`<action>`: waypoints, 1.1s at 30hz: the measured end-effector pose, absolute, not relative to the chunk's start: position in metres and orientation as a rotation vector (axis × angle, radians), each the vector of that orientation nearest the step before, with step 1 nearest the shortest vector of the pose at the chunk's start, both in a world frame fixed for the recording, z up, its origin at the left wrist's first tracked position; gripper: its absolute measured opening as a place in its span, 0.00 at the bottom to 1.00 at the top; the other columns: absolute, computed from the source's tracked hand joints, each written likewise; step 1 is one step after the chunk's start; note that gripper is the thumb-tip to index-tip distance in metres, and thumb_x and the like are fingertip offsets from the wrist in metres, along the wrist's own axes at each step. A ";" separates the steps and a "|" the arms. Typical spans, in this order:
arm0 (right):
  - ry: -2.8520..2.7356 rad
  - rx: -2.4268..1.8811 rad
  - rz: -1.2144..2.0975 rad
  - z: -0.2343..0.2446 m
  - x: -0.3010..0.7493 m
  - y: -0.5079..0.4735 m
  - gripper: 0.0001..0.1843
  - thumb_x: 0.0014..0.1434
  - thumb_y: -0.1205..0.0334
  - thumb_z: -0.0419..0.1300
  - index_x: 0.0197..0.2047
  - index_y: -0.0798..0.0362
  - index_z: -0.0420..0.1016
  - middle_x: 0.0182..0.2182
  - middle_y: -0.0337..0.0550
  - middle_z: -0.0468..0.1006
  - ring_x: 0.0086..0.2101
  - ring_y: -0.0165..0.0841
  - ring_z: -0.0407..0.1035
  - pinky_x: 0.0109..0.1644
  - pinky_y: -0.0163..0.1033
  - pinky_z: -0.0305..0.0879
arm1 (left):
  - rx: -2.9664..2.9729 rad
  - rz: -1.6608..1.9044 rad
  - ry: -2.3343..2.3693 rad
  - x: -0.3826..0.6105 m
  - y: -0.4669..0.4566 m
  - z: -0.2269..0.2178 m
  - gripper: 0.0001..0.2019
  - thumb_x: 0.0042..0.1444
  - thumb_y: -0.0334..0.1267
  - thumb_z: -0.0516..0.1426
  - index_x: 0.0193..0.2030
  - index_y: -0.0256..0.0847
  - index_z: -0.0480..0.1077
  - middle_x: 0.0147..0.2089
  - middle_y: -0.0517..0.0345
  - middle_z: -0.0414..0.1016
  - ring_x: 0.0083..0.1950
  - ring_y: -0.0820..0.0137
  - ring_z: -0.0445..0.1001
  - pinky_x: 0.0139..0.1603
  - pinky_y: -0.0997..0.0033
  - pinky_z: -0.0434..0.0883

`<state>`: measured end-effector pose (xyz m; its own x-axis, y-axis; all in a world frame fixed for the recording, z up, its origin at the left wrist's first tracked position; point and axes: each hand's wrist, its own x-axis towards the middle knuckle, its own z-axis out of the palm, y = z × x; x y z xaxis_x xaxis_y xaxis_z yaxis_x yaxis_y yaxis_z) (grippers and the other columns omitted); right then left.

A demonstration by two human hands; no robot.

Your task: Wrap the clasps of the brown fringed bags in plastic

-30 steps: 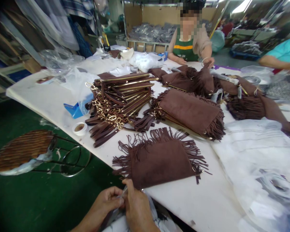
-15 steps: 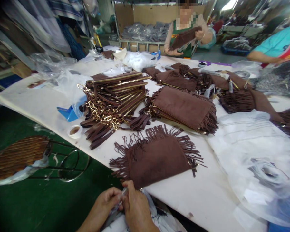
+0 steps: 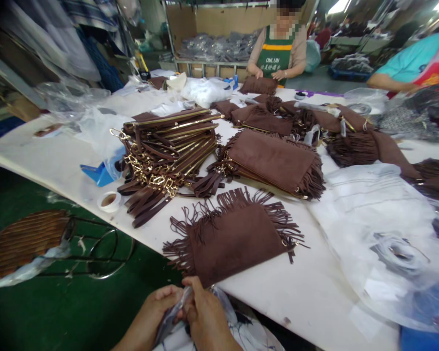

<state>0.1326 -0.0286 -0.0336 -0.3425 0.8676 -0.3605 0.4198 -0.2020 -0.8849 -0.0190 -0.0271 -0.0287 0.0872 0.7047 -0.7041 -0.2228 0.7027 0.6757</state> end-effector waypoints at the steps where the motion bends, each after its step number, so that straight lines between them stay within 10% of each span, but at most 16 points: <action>1: -1.660 -1.487 1.569 -0.036 0.130 -0.030 0.28 0.51 0.76 0.51 0.55 0.48 0.65 0.30 0.36 0.78 0.32 0.32 0.73 0.36 0.32 0.63 | 0.408 0.744 1.282 -0.018 -0.027 -0.028 0.14 0.46 0.45 0.65 0.28 0.34 0.72 0.21 0.58 0.72 0.22 0.72 0.66 0.27 0.73 0.62; 11: -1.508 -1.401 1.650 -0.031 0.143 -0.038 0.29 0.59 0.67 0.50 0.64 0.47 0.56 0.27 0.35 0.76 0.19 0.29 0.69 0.24 0.31 0.63 | 0.393 0.741 1.302 -0.017 -0.028 -0.019 0.18 0.48 0.48 0.65 0.31 0.32 0.71 0.20 0.57 0.71 0.20 0.76 0.63 0.23 0.77 0.57; 14: -1.305 -1.504 1.631 -0.027 0.151 -0.046 0.17 0.62 0.53 0.52 0.52 0.51 0.65 0.26 0.38 0.75 0.18 0.29 0.67 0.21 0.31 0.60 | 0.420 0.735 1.331 -0.016 -0.028 -0.019 0.19 0.48 0.50 0.65 0.32 0.33 0.72 0.21 0.57 0.72 0.21 0.75 0.64 0.24 0.77 0.57; 19: -0.986 -1.444 1.842 -0.028 0.144 -0.048 0.26 0.56 0.35 0.53 0.34 0.53 0.66 0.22 0.37 0.73 0.14 0.22 0.58 0.16 0.29 0.51 | 0.528 0.711 1.382 -0.015 -0.027 -0.015 0.20 0.48 0.52 0.64 0.32 0.34 0.72 0.21 0.59 0.71 0.22 0.75 0.63 0.25 0.76 0.58; 33: -0.688 -1.429 2.068 -0.044 0.131 -0.039 0.26 0.46 0.35 0.59 0.23 0.53 0.66 0.10 0.28 0.61 0.10 0.20 0.49 0.14 0.29 0.43 | 0.581 0.735 1.306 -0.013 -0.032 -0.024 0.17 0.49 0.51 0.63 0.30 0.37 0.72 0.23 0.59 0.72 0.25 0.70 0.68 0.29 0.72 0.62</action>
